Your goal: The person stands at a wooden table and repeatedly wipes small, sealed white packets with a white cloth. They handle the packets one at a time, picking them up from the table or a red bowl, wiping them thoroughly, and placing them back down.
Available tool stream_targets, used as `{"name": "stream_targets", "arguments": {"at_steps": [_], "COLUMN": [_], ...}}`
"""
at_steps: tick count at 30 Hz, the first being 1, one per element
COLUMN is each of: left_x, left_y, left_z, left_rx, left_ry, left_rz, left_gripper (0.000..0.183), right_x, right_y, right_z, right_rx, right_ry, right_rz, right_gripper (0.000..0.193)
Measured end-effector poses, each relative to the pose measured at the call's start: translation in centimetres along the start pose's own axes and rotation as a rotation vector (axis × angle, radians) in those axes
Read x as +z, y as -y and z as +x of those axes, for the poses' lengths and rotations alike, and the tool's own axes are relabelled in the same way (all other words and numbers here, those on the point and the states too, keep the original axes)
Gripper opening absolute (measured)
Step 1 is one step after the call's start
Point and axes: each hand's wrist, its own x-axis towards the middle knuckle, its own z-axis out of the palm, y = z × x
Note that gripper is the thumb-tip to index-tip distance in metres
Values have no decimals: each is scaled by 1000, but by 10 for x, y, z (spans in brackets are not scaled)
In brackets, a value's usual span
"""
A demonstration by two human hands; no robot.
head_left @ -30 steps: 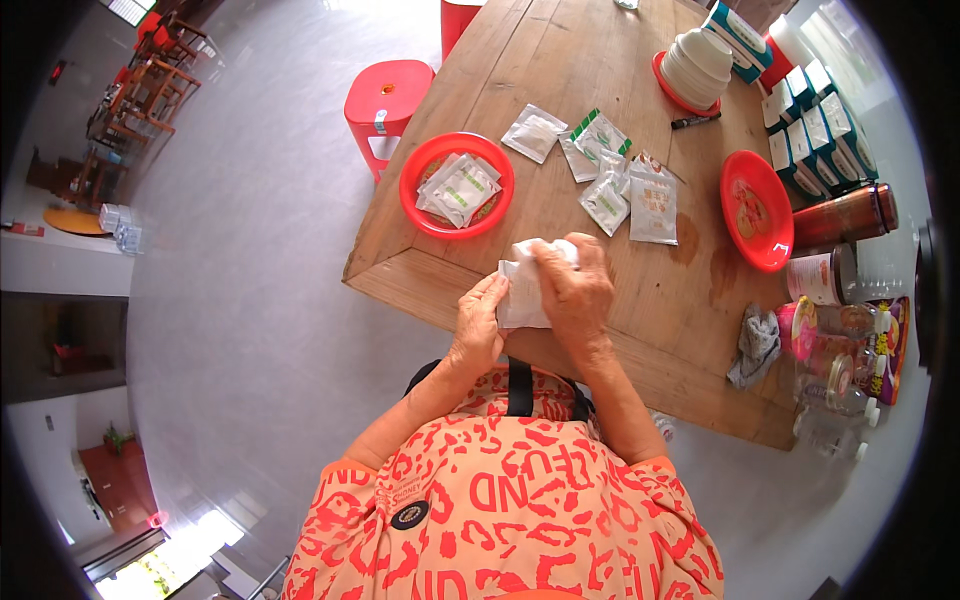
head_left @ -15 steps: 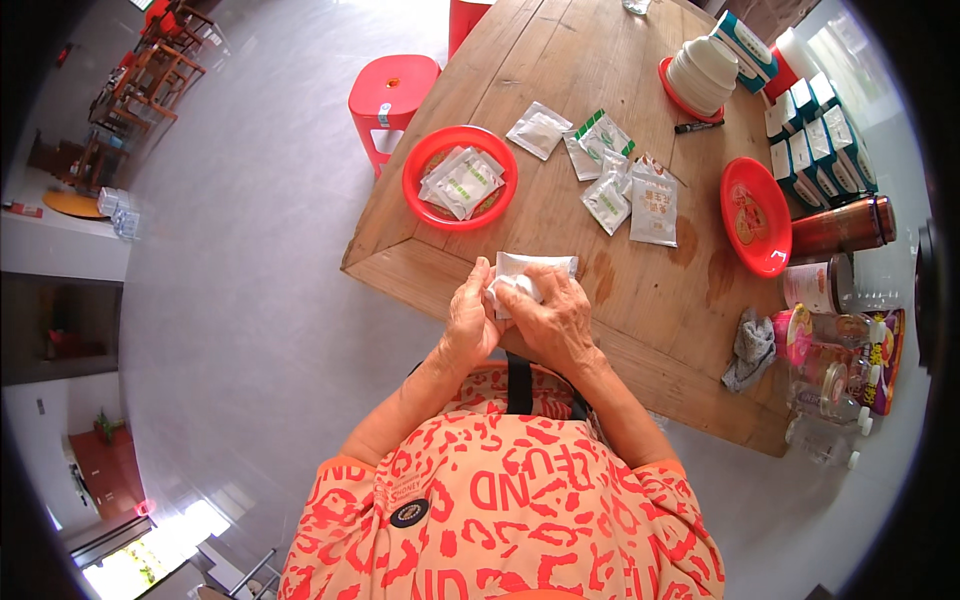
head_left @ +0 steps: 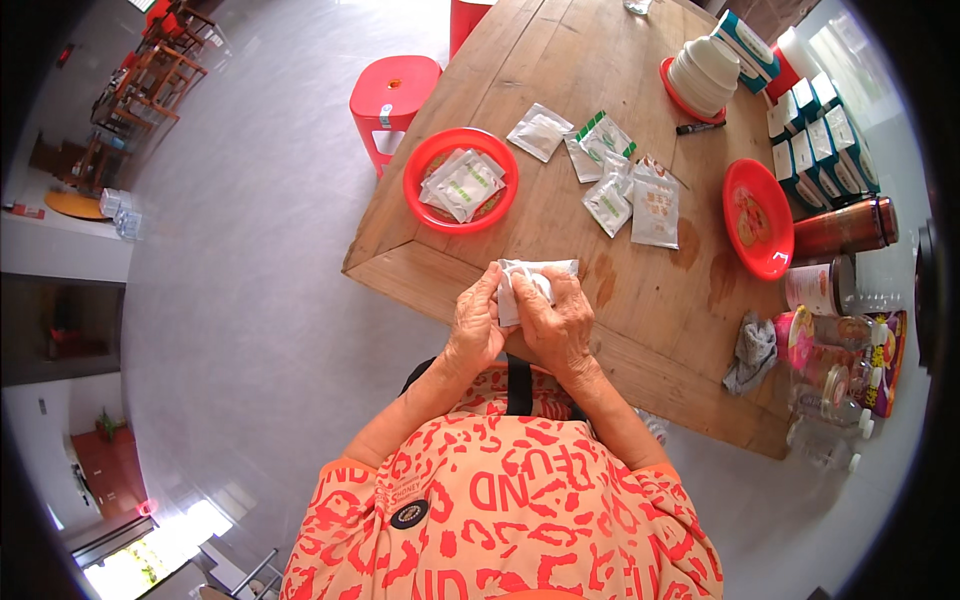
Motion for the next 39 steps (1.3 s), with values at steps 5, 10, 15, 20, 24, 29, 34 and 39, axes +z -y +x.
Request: {"name": "stream_targets", "arguments": {"at_steps": [5,10,15,20,24,29,34,39], "left_x": [10,10,6,5,8,21,0,-3], "left_y": [1,2,5,6,2,-2,-1,5], "left_z": [-3,-1,1,2,-1,-4,7,11], "left_rx": [30,22,35,58,55,88,86,117], "left_ry": [-17,-44,-78,-97,-43,-17,-13,-76], "left_rz": [132,127,126,152,110,176,175,238], "left_gripper": [32,32,29,26,28,35,33,32], "right_x": [3,6,2,-16,-41,-44,-10,-21], "right_y": [-11,-22,-25,-31,-36,-20,-7,-18], "right_z": [5,7,0,-19,-27,-15,-16,-24], "right_rx": [167,268,249,58,40,166,-73,-53], "right_ry": [-19,4,-18,98,224,66,88,115], "right_rz": [-61,-203,-309,-295,-124,134,200,124], "right_gripper": [21,20,23,28,27,24,24,20]}}
